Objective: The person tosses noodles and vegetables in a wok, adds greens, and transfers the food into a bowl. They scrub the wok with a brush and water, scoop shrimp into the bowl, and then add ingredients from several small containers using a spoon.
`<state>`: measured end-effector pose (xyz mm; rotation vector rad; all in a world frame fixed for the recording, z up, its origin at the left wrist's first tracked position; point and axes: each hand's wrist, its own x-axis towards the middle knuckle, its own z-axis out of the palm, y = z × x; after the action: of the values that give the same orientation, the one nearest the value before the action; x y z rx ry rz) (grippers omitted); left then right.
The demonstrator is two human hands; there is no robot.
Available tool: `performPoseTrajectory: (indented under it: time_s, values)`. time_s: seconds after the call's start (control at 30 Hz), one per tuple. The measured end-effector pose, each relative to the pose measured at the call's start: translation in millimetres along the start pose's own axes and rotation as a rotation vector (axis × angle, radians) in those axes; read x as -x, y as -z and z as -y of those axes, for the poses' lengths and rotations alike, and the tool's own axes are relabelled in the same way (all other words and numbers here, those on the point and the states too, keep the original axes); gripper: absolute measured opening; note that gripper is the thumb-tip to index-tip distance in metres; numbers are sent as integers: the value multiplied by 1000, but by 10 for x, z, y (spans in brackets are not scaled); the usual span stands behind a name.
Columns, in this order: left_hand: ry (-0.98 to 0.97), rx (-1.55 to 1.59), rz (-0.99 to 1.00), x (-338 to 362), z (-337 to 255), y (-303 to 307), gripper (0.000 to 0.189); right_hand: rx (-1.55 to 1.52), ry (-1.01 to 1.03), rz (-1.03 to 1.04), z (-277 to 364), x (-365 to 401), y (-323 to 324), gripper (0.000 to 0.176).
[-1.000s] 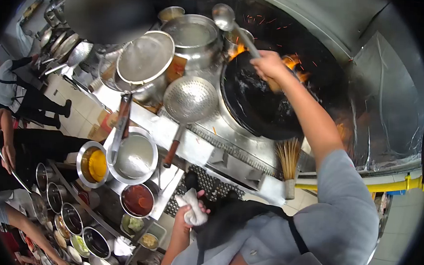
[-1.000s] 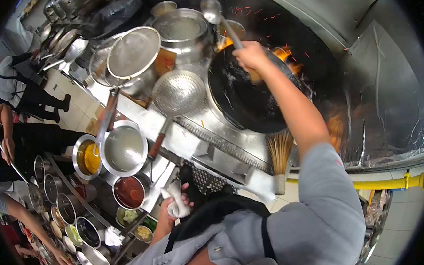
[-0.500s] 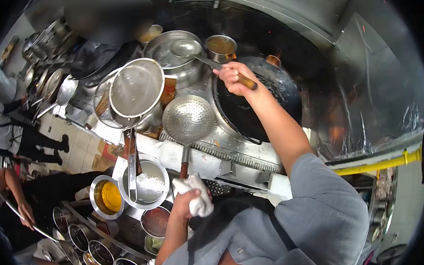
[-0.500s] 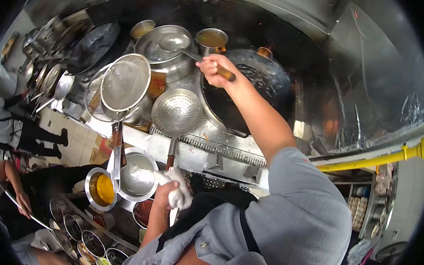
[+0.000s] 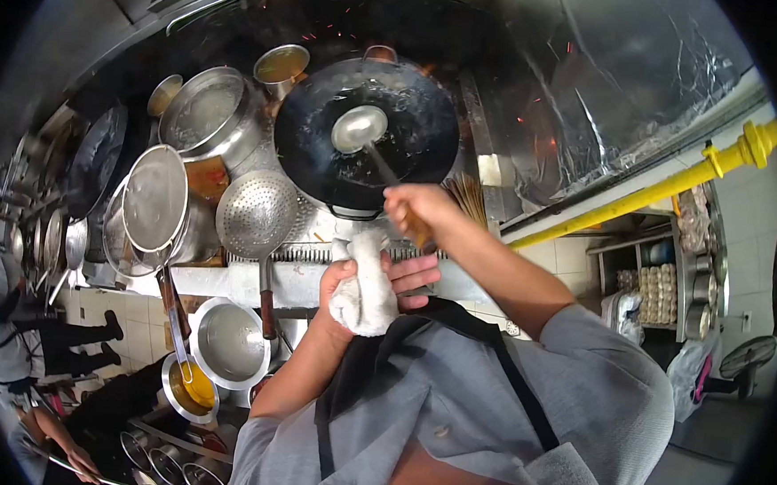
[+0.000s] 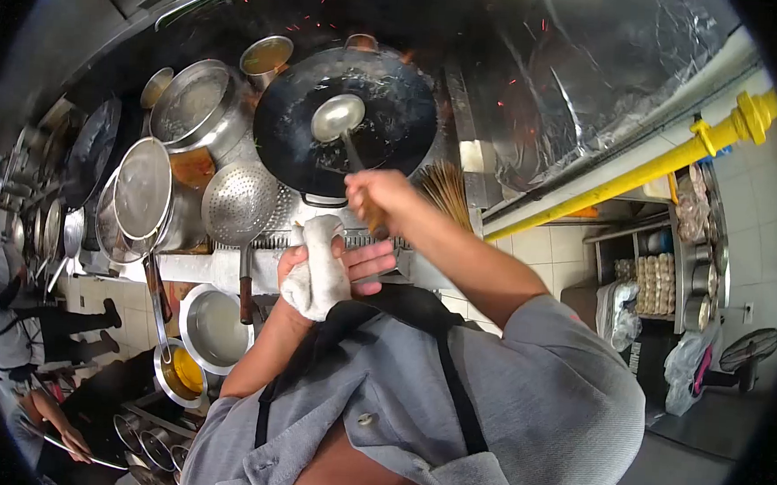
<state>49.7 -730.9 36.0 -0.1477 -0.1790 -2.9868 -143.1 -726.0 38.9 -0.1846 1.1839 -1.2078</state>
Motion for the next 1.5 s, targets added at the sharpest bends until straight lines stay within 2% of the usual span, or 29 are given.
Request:
performPoseTrajectory:
  time_s: [0.03,0.1,0.17,0.23,0.27,0.3,0.37,0.43,0.5,0.57,0.6,0.63,0.7,0.77,0.8,0.9,0.97,1.03,1.07,1.1,1.13,1.17,1.2,1.23,1.3,1.37,1.43,1.47,1.5]
  values:
    - [9,24,-13,15,11,46,42,77,10,-81,-112,68,-11,27]
    - [-2,19,37,15,11,90,43,237,110,-12,-282,247,154,31]
    - [38,45,36,108,-65,268,42,861,437,-80,-444,415,590,41]
    - [-12,-72,78,61,-189,322,40,1516,834,-582,-835,443,1368,55]
    - [-148,-47,34,-75,-192,369,42,1726,595,-758,-1029,541,1617,56]
    - [-137,3,-29,-189,-290,402,41,1915,334,-931,-1194,589,1814,58]
    - [-111,309,14,-335,-368,490,38,1663,16,-866,-1397,448,2199,54]
    - [-155,296,-45,-295,-346,341,35,1241,-103,-584,-1101,709,2145,43]
    - [-135,368,44,-125,-313,285,39,202,-14,-431,-1170,1117,2149,42]
    - [-231,106,-97,37,-296,146,39,-43,161,-381,-849,1463,1364,46]
    - [-248,233,-86,47,-283,224,38,47,254,-334,-695,1403,1300,54]
    - [-261,354,-73,24,-257,333,38,452,369,-290,-503,1216,1381,57]
    - [-271,424,-65,5,-245,357,39,1062,1082,-530,-71,516,1126,66]
    - [-252,380,-93,12,-297,331,38,1215,929,-535,291,1,841,64]
    - [-273,374,-91,22,-350,315,38,1434,762,-464,436,-334,828,59]
    - [-68,-192,-501,101,-458,379,38,1863,256,-306,885,-805,629,47]
    - [18,-791,-866,222,-415,144,38,1987,497,-453,1217,-684,559,55]
    - [71,-1331,-833,392,-296,123,36,1894,595,-444,1405,-429,587,52]
    - [-30,-1425,-805,521,-244,110,36,1885,594,-447,1377,-401,705,52]
    - [-143,-1519,-774,644,-222,103,37,1781,532,-234,1346,-376,803,50]
    - [-195,-1572,-875,767,-212,97,37,1666,469,-27,1290,-376,868,48]
    - [-246,-1623,-975,888,-210,96,37,1544,300,62,1141,-400,602,49]
    - [-327,-1583,-1007,1018,-222,293,37,1559,627,369,868,-894,695,49]
    - [-354,-1560,-1142,1014,-233,227,33,1206,258,258,713,-1057,347,50]
    - [-297,-1621,-1328,998,-330,313,29,888,329,-17,561,-1803,-19,52]
    - [-323,-1750,-1479,987,-402,541,26,460,284,-98,474,-1959,-184,53]
    - [-372,-1727,-1530,989,-461,925,27,745,150,110,444,-1519,74,56]
    - [-379,-1680,-1529,958,-489,1049,26,1190,484,143,367,-1503,441,55]
    - [-390,-1631,-1534,917,-509,1143,26,1436,345,119,555,-1187,556,53]
